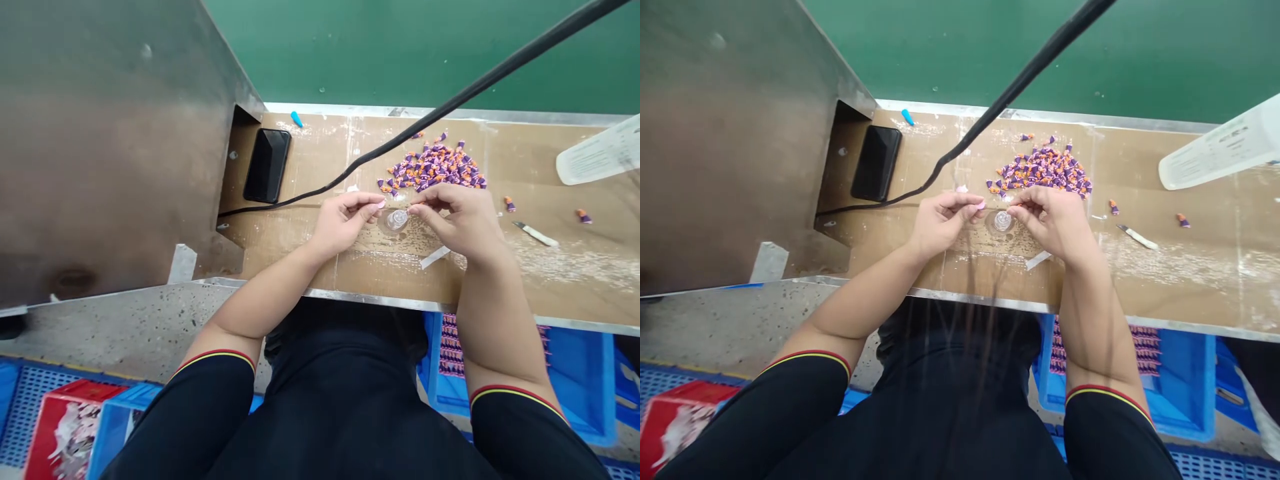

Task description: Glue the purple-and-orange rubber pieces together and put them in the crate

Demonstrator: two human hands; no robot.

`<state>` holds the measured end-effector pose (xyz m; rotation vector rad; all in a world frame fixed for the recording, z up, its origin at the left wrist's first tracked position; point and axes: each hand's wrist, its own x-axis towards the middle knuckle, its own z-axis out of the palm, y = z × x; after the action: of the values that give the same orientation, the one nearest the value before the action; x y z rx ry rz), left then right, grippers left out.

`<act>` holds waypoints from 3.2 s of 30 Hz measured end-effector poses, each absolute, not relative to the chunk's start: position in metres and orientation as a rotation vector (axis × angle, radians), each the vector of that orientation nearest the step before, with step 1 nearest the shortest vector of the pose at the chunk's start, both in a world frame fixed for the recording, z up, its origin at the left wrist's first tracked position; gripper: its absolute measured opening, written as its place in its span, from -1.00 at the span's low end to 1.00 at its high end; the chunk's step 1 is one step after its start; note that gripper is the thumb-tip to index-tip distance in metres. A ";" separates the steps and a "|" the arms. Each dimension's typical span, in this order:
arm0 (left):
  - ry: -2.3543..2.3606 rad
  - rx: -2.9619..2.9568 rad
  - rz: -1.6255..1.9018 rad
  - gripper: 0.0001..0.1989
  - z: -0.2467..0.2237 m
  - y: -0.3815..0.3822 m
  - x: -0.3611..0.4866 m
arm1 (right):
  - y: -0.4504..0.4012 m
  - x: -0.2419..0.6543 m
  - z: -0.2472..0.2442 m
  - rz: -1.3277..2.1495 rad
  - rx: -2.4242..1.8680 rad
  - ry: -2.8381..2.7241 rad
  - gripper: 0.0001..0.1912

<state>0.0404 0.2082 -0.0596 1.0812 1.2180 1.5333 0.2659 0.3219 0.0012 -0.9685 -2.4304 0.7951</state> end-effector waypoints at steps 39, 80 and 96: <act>1.083 0.717 1.561 -0.93 -0.052 0.210 0.043 | 0.314 0.265 -0.026 0.440 -0.580 -2.505 -0.82; 1.000 0.563 1.575 -0.48 -0.032 0.196 0.058 | 0.263 0.215 -0.020 0.505 -0.673 -1.946 -0.93; 1.217 0.918 1.697 -0.58 -0.024 0.185 0.065 | 0.255 0.210 -0.015 0.512 -0.688 -1.866 -0.92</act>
<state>0.0651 0.1849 -0.0243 0.9182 1.2174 1.6974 0.2098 0.2552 -0.0145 -0.6879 -1.8661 0.5118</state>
